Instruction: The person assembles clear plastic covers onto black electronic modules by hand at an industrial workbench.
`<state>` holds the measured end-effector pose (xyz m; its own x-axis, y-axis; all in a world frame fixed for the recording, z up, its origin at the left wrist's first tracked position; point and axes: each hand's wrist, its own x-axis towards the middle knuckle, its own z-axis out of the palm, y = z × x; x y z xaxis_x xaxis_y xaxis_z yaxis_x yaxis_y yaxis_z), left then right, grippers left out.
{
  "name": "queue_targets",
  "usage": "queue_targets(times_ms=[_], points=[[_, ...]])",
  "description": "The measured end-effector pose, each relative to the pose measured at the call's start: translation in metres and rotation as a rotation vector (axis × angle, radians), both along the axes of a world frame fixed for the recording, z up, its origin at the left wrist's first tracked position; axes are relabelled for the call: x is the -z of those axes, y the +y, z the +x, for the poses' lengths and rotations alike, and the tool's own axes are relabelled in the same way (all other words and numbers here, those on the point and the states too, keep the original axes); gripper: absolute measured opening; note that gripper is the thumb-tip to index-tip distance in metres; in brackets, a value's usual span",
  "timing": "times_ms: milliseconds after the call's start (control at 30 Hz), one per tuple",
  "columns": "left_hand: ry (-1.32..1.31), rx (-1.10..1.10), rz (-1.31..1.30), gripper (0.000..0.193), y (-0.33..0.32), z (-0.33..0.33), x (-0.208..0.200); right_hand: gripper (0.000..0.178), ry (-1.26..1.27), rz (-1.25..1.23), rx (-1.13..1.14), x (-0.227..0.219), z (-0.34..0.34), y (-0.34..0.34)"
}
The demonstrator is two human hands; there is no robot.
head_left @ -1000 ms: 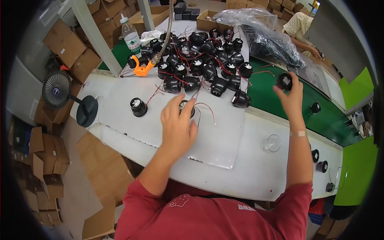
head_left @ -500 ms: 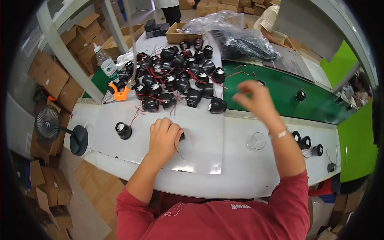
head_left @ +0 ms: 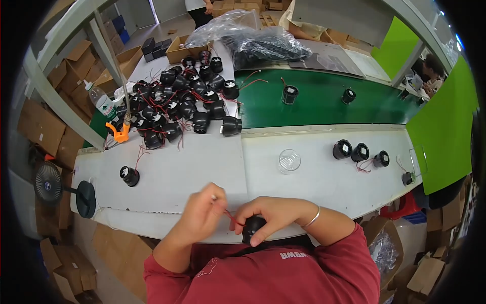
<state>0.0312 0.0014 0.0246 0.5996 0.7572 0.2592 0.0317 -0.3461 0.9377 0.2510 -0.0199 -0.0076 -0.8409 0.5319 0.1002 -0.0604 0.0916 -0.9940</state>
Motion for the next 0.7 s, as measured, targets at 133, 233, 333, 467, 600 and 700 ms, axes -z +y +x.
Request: queue_targets(times_ms=[133, 233, 333, 467, 600, 700], points=[[-0.05, 0.153, 0.237, 0.01, 0.005, 0.038, 0.0, 0.018, 0.296, -0.549, 0.341, -0.007, 0.005, -0.027], [-0.121, 0.135, 0.061, 0.01, 0.014, 0.061, 0.007, 0.01, 0.163, -0.079, 0.842, -0.005, 0.024, -0.038], [-0.388, -0.009, -0.281, 0.026, 0.022, 0.103, 0.049, 0.004, -0.221, 0.415, 1.259, -0.01, 0.062, -0.044], [-0.015, -0.31, 0.023, 0.067, 0.027, 0.162, 0.096, 0.004, -0.565, 0.725, 1.518, -0.018, 0.095, -0.044], [0.425, -0.368, 0.136, 0.075, 0.03, 0.175, 0.105, 0.006, -0.671, 0.816, 1.462, -0.012, 0.1, -0.043], [0.152, -0.109, -0.184, 0.074, 0.039, 0.155, 0.105, 0.007, -0.666, 0.94, 1.416, -0.016, 0.098, -0.036]])
